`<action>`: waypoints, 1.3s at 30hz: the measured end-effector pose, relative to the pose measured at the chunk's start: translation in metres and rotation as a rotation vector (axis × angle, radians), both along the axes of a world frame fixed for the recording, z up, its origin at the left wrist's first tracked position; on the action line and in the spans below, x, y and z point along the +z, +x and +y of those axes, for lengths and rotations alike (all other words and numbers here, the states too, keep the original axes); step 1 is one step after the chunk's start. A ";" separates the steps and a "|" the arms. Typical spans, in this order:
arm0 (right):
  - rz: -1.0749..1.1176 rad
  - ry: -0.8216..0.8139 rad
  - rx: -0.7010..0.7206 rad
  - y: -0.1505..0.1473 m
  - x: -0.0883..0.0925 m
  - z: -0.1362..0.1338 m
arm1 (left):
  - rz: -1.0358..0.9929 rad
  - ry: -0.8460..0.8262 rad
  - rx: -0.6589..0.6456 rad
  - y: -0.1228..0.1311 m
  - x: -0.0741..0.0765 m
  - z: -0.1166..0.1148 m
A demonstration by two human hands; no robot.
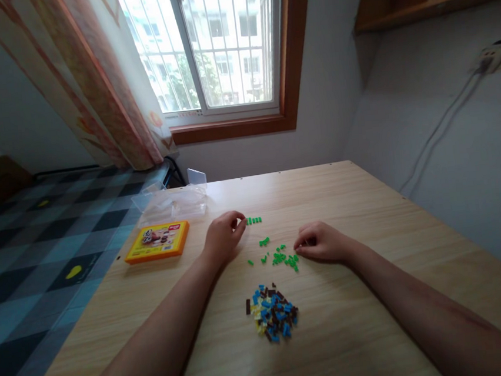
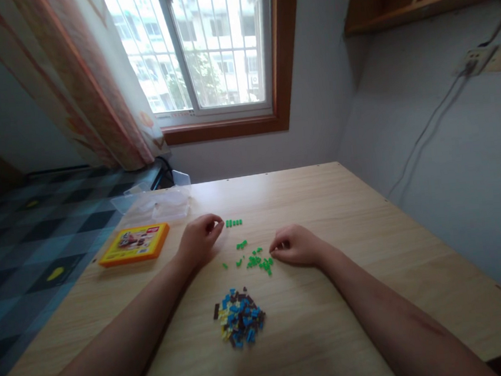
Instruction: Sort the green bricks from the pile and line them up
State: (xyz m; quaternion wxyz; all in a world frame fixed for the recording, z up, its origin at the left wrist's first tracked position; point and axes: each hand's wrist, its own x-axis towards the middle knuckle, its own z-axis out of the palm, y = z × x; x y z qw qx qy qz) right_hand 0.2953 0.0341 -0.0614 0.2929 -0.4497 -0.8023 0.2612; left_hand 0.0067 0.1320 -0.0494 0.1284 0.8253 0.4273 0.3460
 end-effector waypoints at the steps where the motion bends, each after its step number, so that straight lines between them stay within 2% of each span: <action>1: 0.031 0.010 -0.037 0.000 -0.003 0.003 | -0.039 -0.059 0.015 -0.003 -0.001 0.005; 5: 0.106 0.076 -0.115 -0.007 -0.011 0.013 | -0.098 -0.210 -0.068 -0.008 -0.006 0.012; 9: 0.091 0.160 -0.059 -0.015 -0.011 0.017 | 0.081 -0.176 -0.109 -0.001 -0.005 0.004; 13: 0.101 0.057 -0.031 -0.013 -0.012 0.022 | 0.292 -0.075 -0.072 0.005 0.000 -0.005; 16: 0.111 -0.017 -0.034 -0.013 -0.016 0.034 | 0.295 -0.073 -0.076 0.006 -0.001 -0.005; 19: 0.160 -0.088 -0.086 -0.021 -0.020 0.053 | 0.123 -0.166 -0.035 0.006 -0.007 0.005; 21: 0.248 -0.141 -0.126 -0.030 -0.021 0.066 | -0.082 -0.260 0.067 0.007 -0.011 0.014; 24: 0.311 -0.158 -0.137 -0.041 -0.020 0.079 | -0.203 -0.286 0.137 0.009 -0.016 0.027; 31: 0.288 -0.116 0.006 -0.043 -0.017 0.072 | -0.481 -0.322 0.153 0.000 -0.020 0.021; 35: 0.223 -0.108 0.113 -0.042 -0.014 0.069 | -0.575 -0.390 0.151 -0.002 -0.018 0.018; 39: 0.146 0.000 0.161 -0.045 -0.011 0.068 | -0.624 -0.387 0.178 0.000 -0.014 0.016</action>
